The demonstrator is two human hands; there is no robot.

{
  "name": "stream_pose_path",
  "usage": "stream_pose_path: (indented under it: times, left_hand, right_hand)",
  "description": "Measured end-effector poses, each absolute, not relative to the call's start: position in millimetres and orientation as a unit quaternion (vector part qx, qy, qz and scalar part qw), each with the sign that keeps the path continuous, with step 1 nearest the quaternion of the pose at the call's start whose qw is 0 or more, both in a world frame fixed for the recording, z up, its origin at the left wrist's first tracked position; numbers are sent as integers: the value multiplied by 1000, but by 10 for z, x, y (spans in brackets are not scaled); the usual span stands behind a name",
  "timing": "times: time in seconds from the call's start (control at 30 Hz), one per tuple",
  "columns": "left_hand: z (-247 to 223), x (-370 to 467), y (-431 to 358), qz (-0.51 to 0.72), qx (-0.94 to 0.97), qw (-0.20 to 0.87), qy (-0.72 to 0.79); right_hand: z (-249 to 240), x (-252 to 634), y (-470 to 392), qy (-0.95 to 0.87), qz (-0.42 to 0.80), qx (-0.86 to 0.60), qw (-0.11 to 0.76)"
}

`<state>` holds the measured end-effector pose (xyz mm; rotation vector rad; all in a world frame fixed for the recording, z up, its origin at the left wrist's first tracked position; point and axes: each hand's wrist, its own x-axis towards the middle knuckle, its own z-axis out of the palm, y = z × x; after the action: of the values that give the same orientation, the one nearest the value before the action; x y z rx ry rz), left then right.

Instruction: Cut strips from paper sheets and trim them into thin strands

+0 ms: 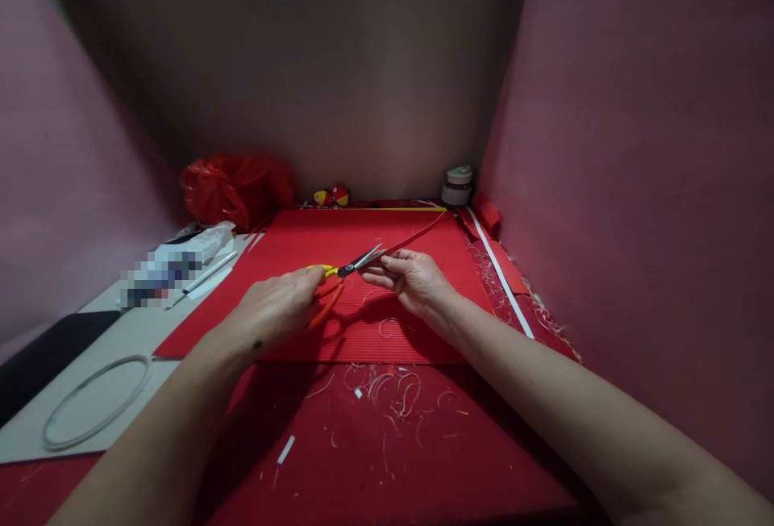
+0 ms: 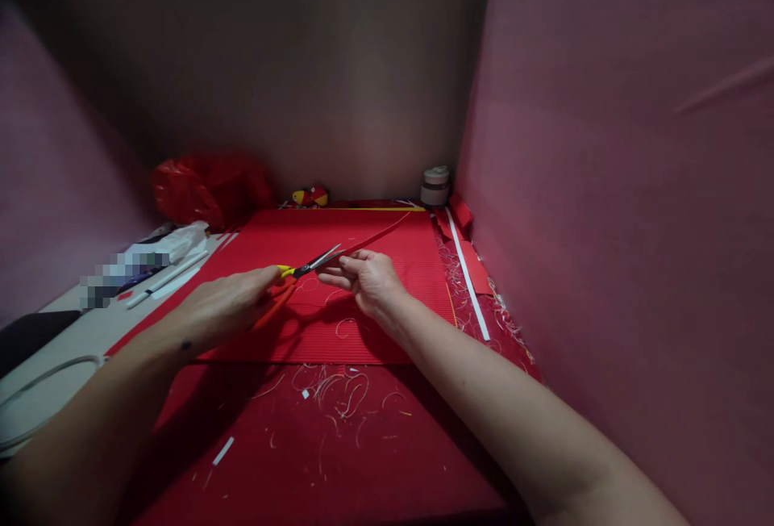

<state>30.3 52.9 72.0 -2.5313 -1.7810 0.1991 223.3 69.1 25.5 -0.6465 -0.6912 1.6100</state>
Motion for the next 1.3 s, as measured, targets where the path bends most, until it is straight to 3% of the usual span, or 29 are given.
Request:
stream_pose_path:
  times: [1.3]
  left_hand:
    - [746,364,502,132,-827,68,-542]
  right_hand:
    - [265,2252,675,-325,692,-294,574]
